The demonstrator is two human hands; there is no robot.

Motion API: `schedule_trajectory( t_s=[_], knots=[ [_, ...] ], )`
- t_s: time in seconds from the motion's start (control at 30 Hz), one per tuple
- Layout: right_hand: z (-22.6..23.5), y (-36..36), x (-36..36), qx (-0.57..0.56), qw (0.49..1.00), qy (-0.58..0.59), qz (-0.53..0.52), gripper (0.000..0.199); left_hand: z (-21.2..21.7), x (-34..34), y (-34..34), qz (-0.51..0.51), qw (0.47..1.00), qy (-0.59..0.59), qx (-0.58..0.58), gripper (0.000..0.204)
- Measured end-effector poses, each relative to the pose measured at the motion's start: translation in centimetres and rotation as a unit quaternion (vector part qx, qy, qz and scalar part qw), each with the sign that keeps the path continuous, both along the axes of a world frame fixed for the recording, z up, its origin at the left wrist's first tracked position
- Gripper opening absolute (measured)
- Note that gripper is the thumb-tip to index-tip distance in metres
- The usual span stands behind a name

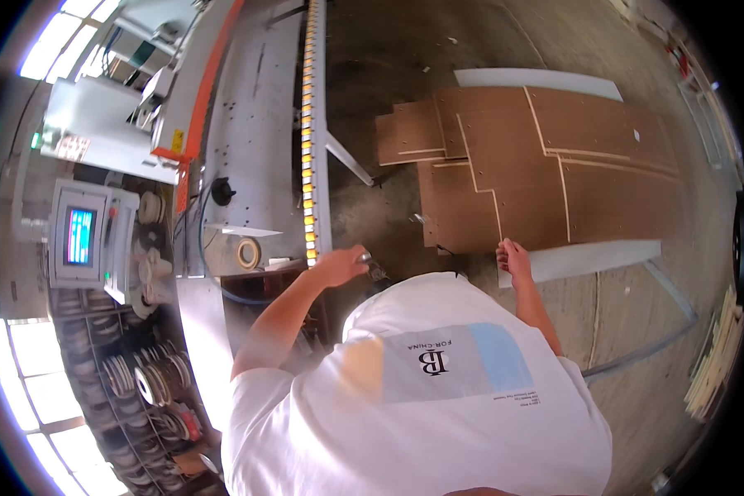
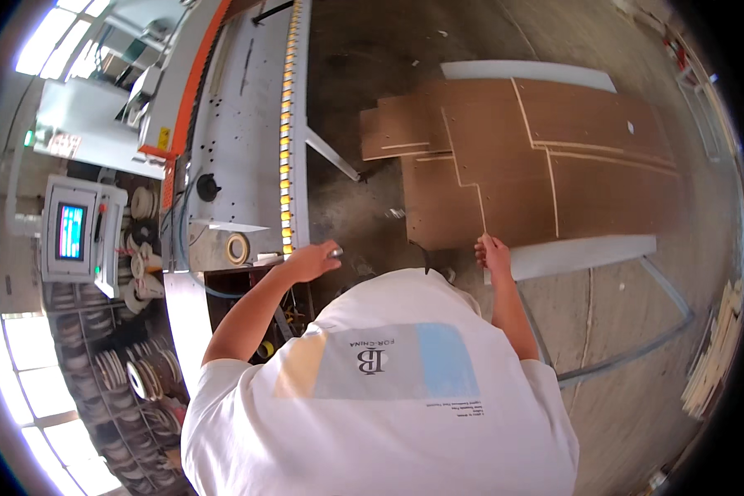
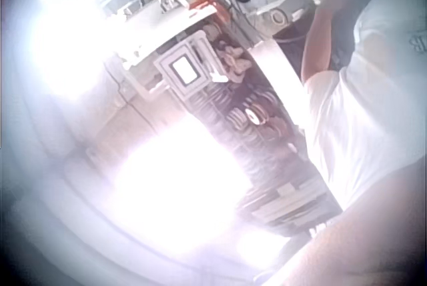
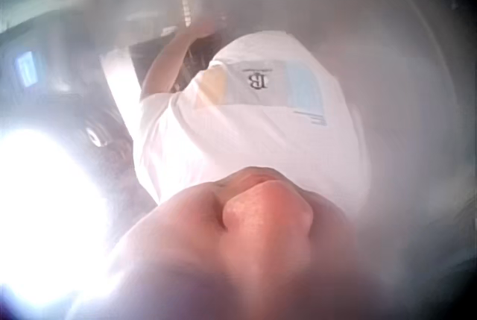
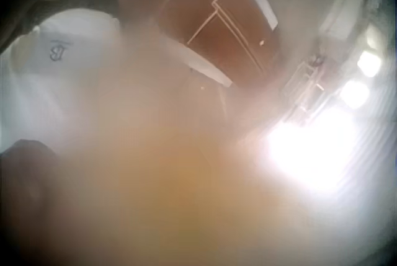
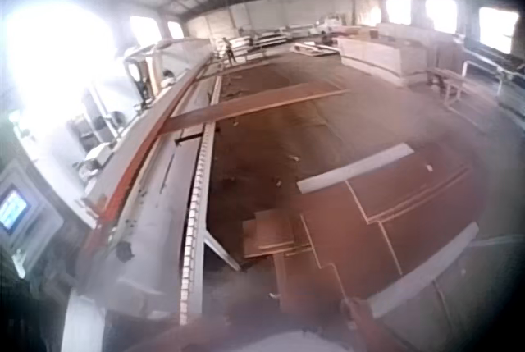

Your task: The person repeatedly picks up large rectangular wooden boards from a stack on the floor and places them onto a conveyor belt of an edge banding machine. The boards are fed through the machine one at a time to apply a strip of material to their edges. The person handles the boards by hand, positioning them carefully for the machine to process.

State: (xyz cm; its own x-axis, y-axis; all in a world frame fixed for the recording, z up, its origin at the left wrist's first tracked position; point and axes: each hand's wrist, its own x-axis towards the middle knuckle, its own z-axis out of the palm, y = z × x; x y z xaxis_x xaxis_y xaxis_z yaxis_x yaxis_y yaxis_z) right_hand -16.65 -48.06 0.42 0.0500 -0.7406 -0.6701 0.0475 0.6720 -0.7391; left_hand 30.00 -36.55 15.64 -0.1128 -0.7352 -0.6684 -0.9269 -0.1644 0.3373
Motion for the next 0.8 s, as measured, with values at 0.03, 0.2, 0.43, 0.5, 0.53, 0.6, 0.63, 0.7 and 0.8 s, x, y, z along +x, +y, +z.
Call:
schedule_trajectory(
  t_s=[0.03,0.2,0.43,0.5,0.53,0.6,0.63,0.7,0.8],
  knots=[
    [1.2,-1.1,2.2,0.000,1.000,0.007,-0.004,0.031,1.4,0.5,1.1,-0.020,1.000,0.006,0.000,0.047],
    [4.2,-5.0,14.7,-0.083,0.989,0.036,0.115,0.032,7.3,6.8,6.6,-0.034,0.999,0.026,-0.030,0.052],
    [3.5,-3.5,25.2,-0.080,0.969,0.045,0.228,0.029,14.8,21.1,17.4,0.406,0.860,0.121,-0.284,0.023],
    [2.0,-2.7,27.1,-0.059,0.954,0.070,0.286,0.027,18.0,26.5,22.2,0.487,0.798,0.047,-0.351,0.019],
    [1.2,-2.2,28.0,-0.048,0.945,0.087,0.312,0.027,19.6,28.7,25.3,0.539,0.727,0.106,-0.413,0.018],
    [-0.3,-1.4,28.7,-0.079,0.915,0.127,0.375,0.025,23.2,33.7,30.7,0.552,0.716,-0.133,-0.405,0.017],
    [-0.9,-1.0,29.1,-0.094,0.898,0.149,0.403,0.025,24.1,35.7,33.2,0.579,0.682,-0.139,-0.425,0.017],
    [-2.0,-0.3,29.7,-0.106,0.875,0.176,0.439,0.024,24.6,39.2,37.7,0.569,0.645,-0.248,-0.445,0.017],
    [-2.3,-0.2,31.2,-0.095,0.871,0.174,0.449,0.024,22.0,45.1,42.3,0.494,0.609,-0.427,-0.451,0.020]
  ],
)
